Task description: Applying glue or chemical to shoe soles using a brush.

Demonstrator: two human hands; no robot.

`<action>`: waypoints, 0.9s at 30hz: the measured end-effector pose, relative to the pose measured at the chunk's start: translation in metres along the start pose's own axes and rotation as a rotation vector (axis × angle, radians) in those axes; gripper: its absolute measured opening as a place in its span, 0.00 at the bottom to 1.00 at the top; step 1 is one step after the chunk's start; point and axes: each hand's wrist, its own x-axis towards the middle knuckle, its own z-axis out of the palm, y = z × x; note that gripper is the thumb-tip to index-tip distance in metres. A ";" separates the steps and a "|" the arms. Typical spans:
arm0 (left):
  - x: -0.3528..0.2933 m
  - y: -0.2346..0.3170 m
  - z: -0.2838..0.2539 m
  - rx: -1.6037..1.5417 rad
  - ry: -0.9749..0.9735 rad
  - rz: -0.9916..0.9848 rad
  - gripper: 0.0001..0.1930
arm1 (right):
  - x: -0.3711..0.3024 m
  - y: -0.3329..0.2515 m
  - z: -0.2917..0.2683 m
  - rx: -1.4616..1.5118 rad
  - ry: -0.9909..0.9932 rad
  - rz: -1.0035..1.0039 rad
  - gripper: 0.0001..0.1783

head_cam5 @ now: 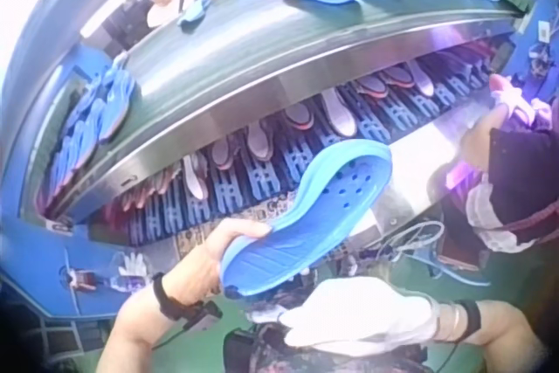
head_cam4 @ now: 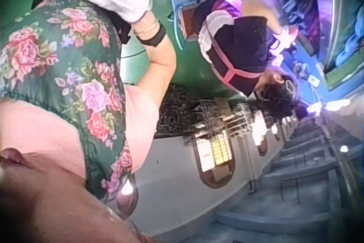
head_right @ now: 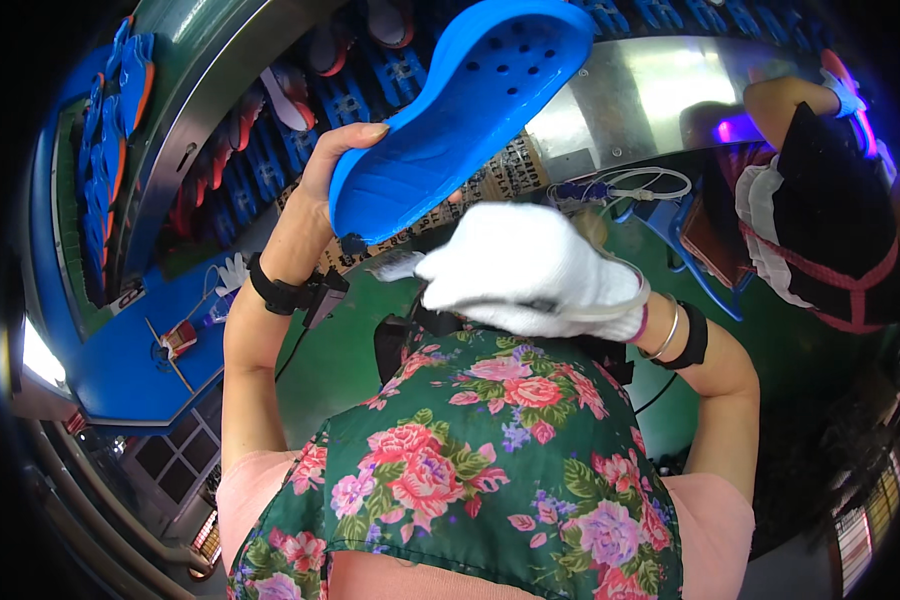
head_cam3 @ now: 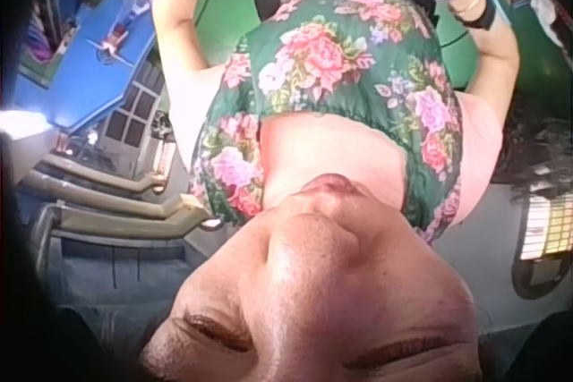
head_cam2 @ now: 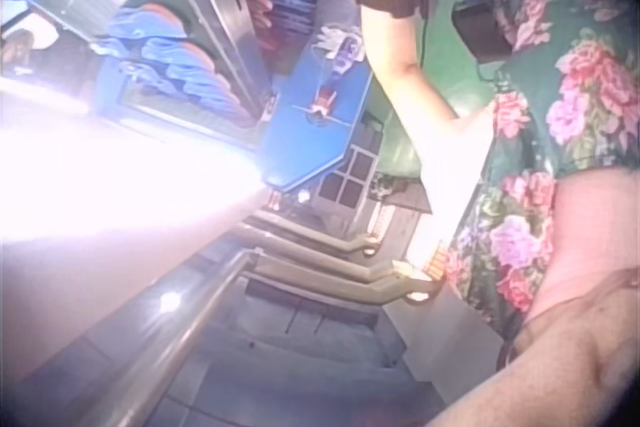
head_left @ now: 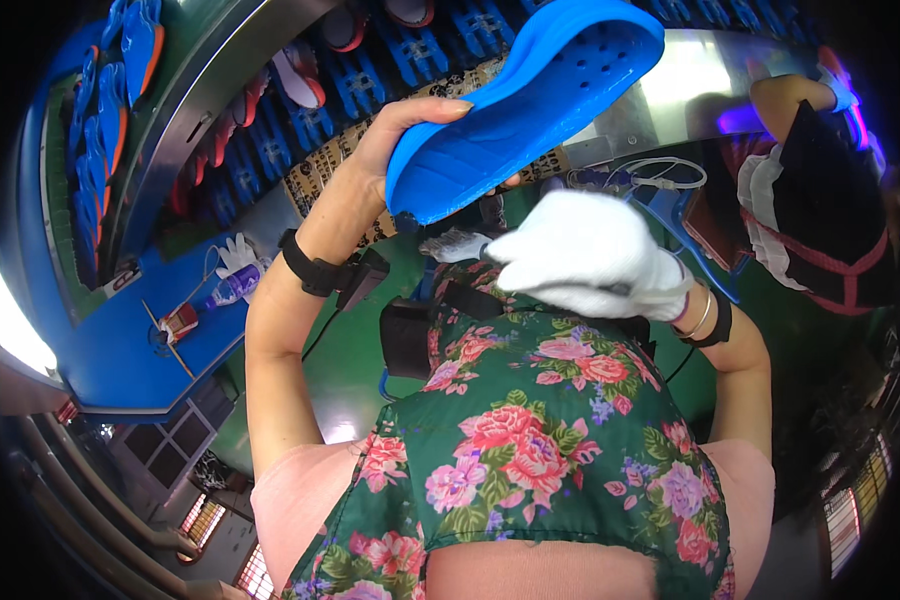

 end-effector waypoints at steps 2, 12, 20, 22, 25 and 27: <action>-0.001 -0.001 -0.006 0.023 0.017 0.015 0.37 | 0.009 0.000 -0.009 0.105 0.095 0.096 0.11; 0.010 -0.007 -0.017 -0.084 -0.044 0.168 0.43 | 0.010 -0.004 0.021 0.130 0.259 0.280 0.10; 0.004 -0.029 -0.017 -0.192 0.068 0.273 0.43 | 0.019 0.002 -0.010 0.143 0.299 0.395 0.07; 0.003 -0.036 -0.008 -0.391 0.098 0.252 0.42 | 0.024 0.019 -0.029 -0.040 0.236 0.279 0.07; 0.005 -0.051 -0.010 -0.295 -0.044 0.229 0.42 | 0.030 0.046 -0.047 -0.142 0.443 0.308 0.10; 0.006 -0.055 -0.005 -0.281 -0.077 0.245 0.42 | 0.043 0.062 -0.077 -0.436 0.405 0.046 0.12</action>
